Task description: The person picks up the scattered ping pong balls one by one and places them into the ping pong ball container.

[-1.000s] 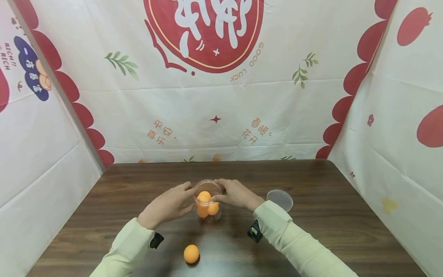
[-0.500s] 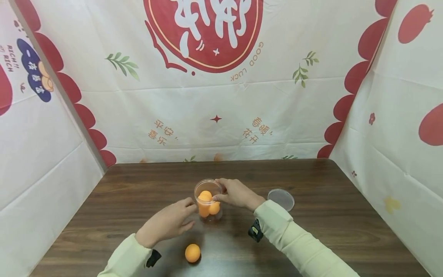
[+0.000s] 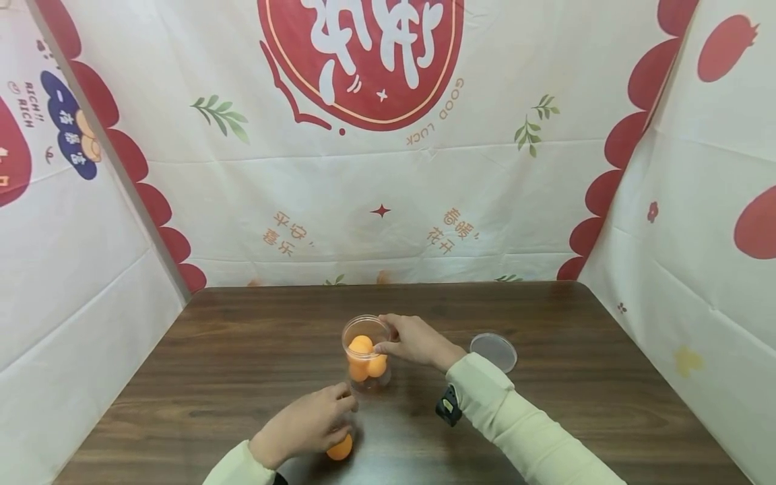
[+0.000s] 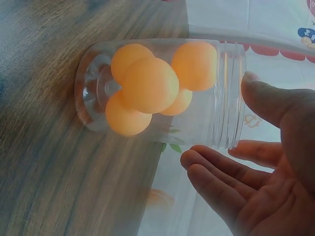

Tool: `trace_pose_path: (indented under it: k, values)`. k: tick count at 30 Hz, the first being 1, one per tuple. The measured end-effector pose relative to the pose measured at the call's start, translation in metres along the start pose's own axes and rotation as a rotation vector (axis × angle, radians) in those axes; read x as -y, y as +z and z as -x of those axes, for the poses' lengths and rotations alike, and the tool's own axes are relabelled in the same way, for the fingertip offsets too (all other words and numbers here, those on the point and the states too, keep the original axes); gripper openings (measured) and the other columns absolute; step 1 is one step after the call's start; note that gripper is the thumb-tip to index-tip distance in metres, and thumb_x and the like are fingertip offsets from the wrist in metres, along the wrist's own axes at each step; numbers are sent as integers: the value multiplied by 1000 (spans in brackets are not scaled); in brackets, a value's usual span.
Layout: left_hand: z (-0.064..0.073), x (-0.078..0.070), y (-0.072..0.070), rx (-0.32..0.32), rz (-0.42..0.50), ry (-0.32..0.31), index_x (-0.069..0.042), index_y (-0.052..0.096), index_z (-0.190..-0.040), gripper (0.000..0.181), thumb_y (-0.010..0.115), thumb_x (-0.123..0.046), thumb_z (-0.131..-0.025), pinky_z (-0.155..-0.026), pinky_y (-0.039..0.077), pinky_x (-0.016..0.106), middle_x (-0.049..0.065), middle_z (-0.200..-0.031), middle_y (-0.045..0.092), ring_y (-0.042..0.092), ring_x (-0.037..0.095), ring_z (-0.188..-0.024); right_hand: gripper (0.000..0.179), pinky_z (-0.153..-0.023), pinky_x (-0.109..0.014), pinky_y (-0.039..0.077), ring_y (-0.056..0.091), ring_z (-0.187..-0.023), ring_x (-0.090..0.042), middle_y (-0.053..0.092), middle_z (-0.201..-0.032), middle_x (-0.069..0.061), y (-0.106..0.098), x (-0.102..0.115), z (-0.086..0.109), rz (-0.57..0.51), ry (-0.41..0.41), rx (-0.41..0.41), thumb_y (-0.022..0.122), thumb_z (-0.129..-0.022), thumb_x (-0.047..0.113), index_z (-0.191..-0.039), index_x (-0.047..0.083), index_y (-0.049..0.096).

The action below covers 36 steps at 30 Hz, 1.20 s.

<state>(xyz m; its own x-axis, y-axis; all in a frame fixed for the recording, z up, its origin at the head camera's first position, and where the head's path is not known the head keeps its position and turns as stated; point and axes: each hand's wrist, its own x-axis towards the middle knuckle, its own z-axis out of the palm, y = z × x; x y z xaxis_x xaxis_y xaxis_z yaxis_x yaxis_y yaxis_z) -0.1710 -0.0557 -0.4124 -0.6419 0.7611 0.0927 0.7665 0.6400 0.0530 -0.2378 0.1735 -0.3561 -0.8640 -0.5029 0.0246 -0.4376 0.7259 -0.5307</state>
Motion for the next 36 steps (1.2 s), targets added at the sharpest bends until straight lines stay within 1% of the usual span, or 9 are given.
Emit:
trace_pose_path:
  k: [6, 14, 19, 27, 36]
  values:
    - [4, -7, 7, -32, -55, 29, -18, 62, -90, 16, 71, -25, -79, -54, 36, 15, -9, -82, 48, 41, 1, -65, 65, -62, -24, 46, 53, -71, -7, 62, -85, 0, 0, -3, 0, 1, -13, -3, 65, -89, 34, -138, -4, 45]
    - [6, -11, 18, 7, -74, 20, -22, 62, -93, 18, 70, -34, -83, -51, 36, 15, -10, -82, 48, 42, 0, -66, 66, -64, -24, 47, 54, -72, -8, 63, -87, 0, 0, -2, -1, 2, 1, -4, 66, -88, 36, -138, -3, 45]
    - [7, -13, 21, 20, -61, 2, -22, 62, -93, 19, 71, -35, -82, -50, 37, 16, -10, -84, 50, 43, 0, -66, 65, -65, -24, 47, 54, -72, -8, 63, -87, 0, 0, -2, -2, 16, 5, -5, 66, -89, 34, -138, -2, 45]
    - [7, -14, 19, 52, -32, -2, -24, 62, -94, 22, 71, -39, -81, -52, 38, 18, -11, -86, 49, 44, 0, -67, 65, -69, -27, 49, 57, -77, -9, 64, -89, -1, -1, -2, -1, 19, 1, -7, 65, -89, 36, -138, -2, 45]
    - [10, -13, 17, 72, 31, 4, -23, 61, -95, 26, 71, -41, -79, -51, 33, 14, -13, -81, 45, 38, -3, -64, 66, -68, -26, 48, 55, -76, -8, 63, -89, -1, 0, -3, -1, 15, -5, -1, 65, -88, 37, -138, -2, 45]
